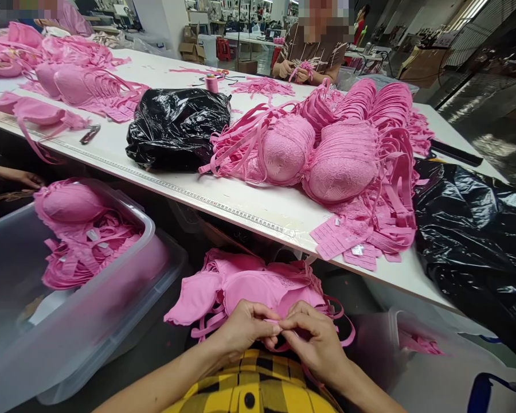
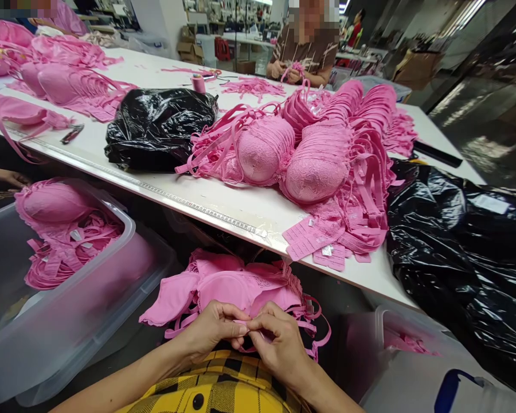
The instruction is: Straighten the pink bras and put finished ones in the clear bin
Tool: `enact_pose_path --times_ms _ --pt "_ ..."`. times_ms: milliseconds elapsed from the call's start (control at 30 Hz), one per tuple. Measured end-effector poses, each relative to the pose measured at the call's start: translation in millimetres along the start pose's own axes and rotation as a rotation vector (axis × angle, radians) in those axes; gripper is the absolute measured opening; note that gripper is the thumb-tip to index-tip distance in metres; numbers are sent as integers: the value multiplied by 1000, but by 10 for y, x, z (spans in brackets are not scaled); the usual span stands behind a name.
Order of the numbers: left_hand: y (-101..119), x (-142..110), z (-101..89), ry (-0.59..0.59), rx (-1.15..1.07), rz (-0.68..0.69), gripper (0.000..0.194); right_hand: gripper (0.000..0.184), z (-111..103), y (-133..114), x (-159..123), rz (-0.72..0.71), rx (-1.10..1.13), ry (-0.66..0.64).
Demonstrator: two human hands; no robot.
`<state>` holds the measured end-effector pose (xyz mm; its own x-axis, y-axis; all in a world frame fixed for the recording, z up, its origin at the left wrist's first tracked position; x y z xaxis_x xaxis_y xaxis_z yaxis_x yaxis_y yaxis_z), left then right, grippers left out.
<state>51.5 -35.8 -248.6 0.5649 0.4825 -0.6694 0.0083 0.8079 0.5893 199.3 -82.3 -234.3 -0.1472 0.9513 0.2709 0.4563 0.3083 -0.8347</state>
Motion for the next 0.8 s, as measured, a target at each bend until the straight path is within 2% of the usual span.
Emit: enact_pose_path --times_ms 233,367,567,667,800 --pt "-36 -29 -14 45 -20 -36 30 7 -47 -30 14 102 124 -143" --pt "-79 -44 -9 49 -11 -22 29 13 19 -15 -46 158 183 -90" --pt "-99 -95 12 2 35 14 27 19 74 -32 -89 220 118 -12" --pt "-134 -103 -2 -3 76 50 26 19 93 -47 -101 238 164 13" --pt "-194 -96 -40 15 142 118 25 18 142 -24 -145 395 318 17"
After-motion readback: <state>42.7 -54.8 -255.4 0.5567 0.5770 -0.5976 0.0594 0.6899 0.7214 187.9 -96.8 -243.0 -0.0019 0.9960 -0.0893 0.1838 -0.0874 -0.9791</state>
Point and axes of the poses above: each hand's wrist, its own x-axis towards the middle knuckle, its own z-axis out of the palm, y = z × x, the point moved 2 cm from there along x, towards the middle knuckle, and after that the axes turned 5 degrees about -z, right-handed, at the moved point
